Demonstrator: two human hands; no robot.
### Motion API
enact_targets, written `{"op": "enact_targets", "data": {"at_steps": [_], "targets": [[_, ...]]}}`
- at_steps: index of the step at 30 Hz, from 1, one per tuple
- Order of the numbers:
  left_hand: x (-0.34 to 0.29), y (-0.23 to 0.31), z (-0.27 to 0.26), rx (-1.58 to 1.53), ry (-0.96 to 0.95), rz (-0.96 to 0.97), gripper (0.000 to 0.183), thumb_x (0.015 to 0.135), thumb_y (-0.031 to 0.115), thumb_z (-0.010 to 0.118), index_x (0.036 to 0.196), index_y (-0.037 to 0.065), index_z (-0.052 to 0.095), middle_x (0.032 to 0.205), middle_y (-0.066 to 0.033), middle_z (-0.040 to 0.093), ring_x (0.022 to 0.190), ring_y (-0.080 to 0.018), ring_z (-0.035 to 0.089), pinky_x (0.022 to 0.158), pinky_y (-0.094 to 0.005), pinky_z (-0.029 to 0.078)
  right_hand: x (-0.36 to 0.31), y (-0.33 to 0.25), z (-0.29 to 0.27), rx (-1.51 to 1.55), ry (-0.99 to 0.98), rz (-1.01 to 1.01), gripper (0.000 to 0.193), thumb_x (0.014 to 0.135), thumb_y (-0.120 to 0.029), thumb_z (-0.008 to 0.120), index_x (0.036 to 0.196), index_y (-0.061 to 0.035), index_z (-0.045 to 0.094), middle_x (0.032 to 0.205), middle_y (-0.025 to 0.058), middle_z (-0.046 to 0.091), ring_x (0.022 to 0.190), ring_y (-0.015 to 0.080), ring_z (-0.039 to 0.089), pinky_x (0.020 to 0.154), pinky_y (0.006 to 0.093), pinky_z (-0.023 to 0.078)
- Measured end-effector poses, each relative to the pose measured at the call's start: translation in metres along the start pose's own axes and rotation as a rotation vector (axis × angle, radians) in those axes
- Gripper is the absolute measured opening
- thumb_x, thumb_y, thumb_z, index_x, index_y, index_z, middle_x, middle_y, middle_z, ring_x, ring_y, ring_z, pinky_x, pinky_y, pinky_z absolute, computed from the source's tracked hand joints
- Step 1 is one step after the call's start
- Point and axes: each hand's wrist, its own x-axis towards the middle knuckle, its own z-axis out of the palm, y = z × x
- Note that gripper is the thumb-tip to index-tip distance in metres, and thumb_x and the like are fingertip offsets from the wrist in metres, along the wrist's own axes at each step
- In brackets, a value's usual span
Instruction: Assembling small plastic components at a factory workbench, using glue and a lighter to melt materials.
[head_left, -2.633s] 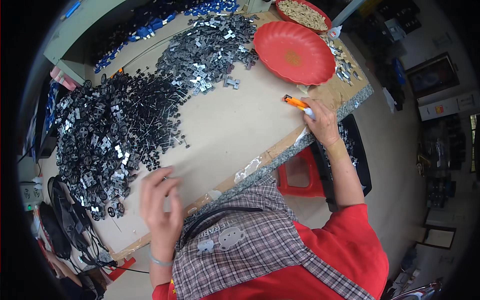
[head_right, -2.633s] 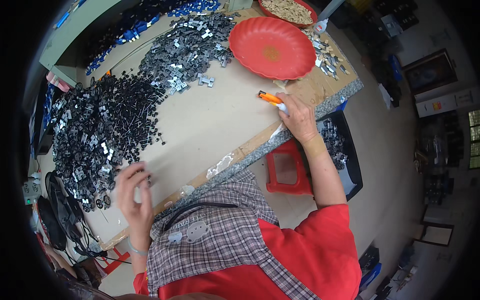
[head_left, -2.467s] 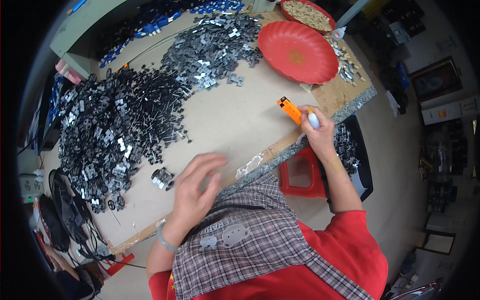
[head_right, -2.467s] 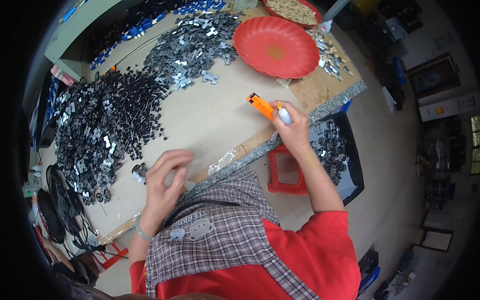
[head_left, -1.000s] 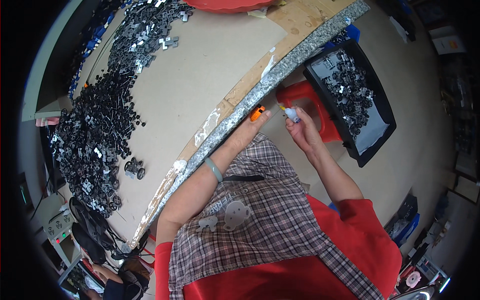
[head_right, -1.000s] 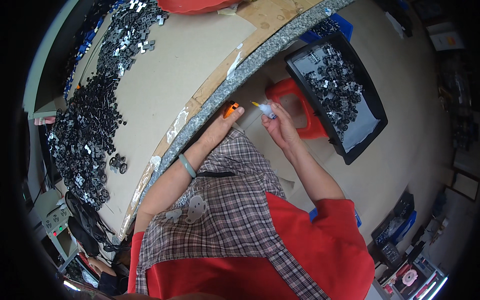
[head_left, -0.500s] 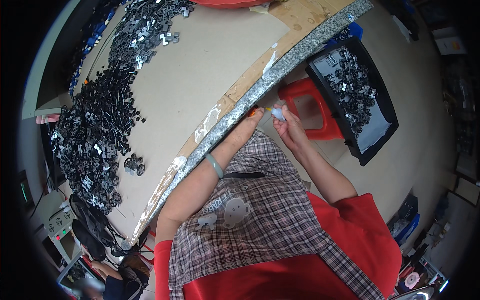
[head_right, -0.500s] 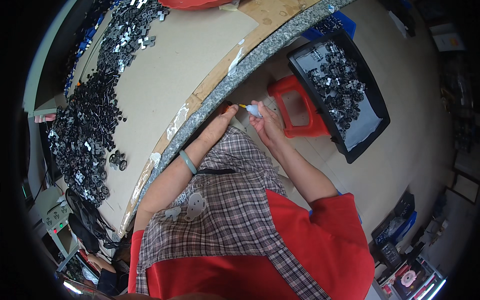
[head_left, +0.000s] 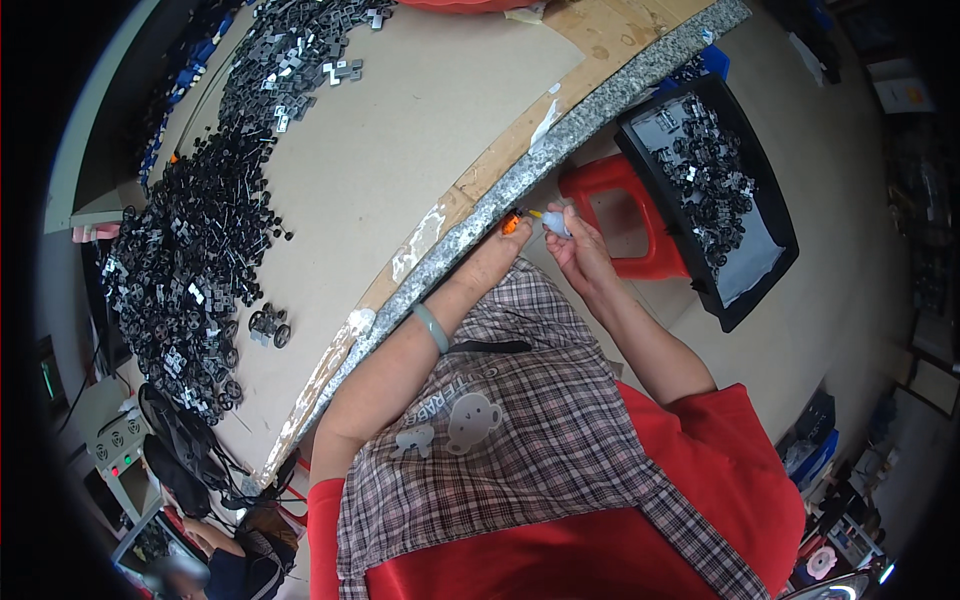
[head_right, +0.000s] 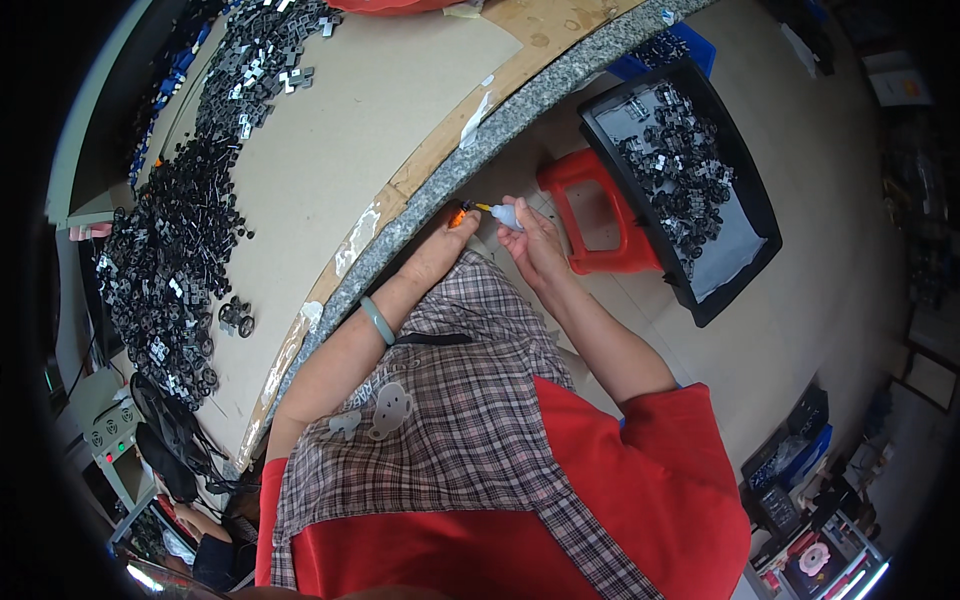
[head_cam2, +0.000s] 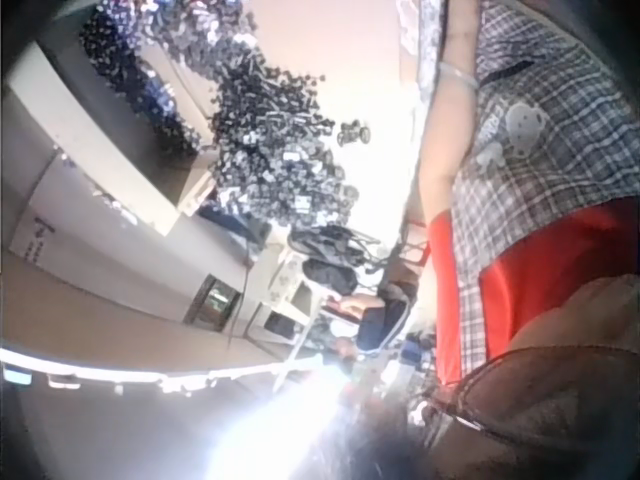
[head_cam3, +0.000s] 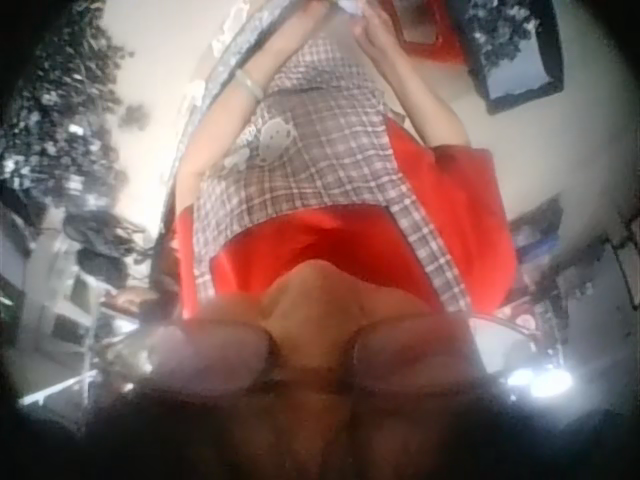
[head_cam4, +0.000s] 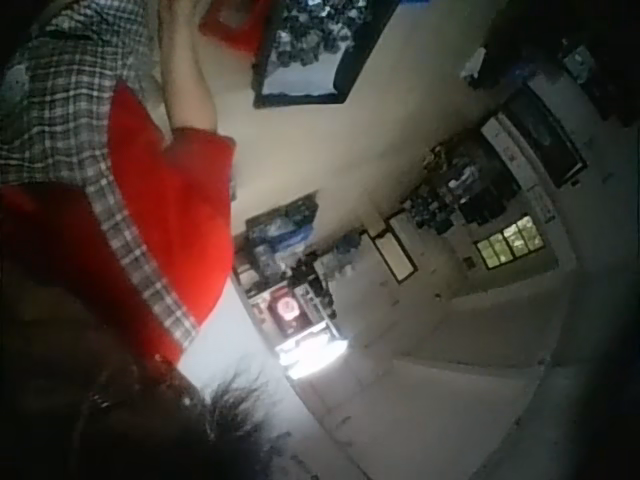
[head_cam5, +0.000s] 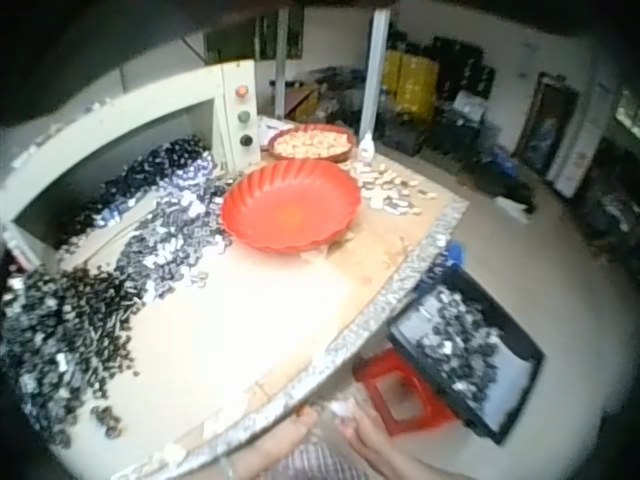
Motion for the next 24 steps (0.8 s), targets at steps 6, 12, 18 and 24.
{"op": "enact_targets", "data": {"at_steps": [6, 12, 18, 24], "targets": [[0.0007, 0.0006, -0.0008, 0.025, -0.002, -0.032, 0.042, 0.087, 0.037, 0.055, 0.104, -0.001, 0.06, 0.098, -0.0217, 0.062, 0.092, -0.0352, 0.059, 0.085, -0.0361, 0.045, 0.0016, -0.001, 0.0007, -0.017, 0.011, -0.003, 0.038, 0.093, -0.028, 0.057, 0.114, 0.0033, 0.054, 0.096, 0.0096, 0.061, 0.071, 0.011, 0.058, 0.068, 0.0224, 0.052], [-0.001, 0.0027, -0.0018, -0.003, 0.012, -0.028, 0.042, 0.086, 0.038, 0.056, 0.104, 0.0, 0.06, 0.098, -0.0215, 0.062, 0.091, -0.0352, 0.059, 0.085, -0.0365, 0.045, 0.0011, -0.0023, 0.0019, -0.026, 0.01, -0.015, 0.039, 0.093, -0.029, 0.057, 0.115, 0.003, 0.054, 0.095, 0.0093, 0.062, 0.07, 0.011, 0.058, 0.067, 0.0224, 0.051], [0.0004, 0.0015, -0.0014, 0.006, -0.011, -0.02, 0.041, 0.087, 0.037, 0.056, 0.103, 0.0, 0.06, 0.096, -0.0212, 0.062, 0.09, -0.0344, 0.06, 0.084, -0.0359, 0.045, 0.0036, -0.0012, -0.0027, -0.029, -0.003, -0.004, 0.038, 0.093, -0.029, 0.057, 0.115, 0.0028, 0.055, 0.093, 0.0085, 0.062, 0.069, 0.0109, 0.058, 0.066, 0.0222, 0.051], [0.0007, -0.0051, 0.0006, 0.109, -0.026, 0.086, 0.04, 0.087, 0.036, 0.056, 0.102, -0.001, 0.061, 0.095, -0.0212, 0.062, 0.088, -0.0342, 0.059, 0.083, -0.0362, 0.045, 0.0036, -0.0013, -0.0007, -0.028, 0.006, -0.011, 0.037, 0.094, -0.028, 0.056, 0.114, 0.0026, 0.055, 0.093, 0.0087, 0.062, 0.068, 0.0109, 0.058, 0.065, 0.0221, 0.051]]}}
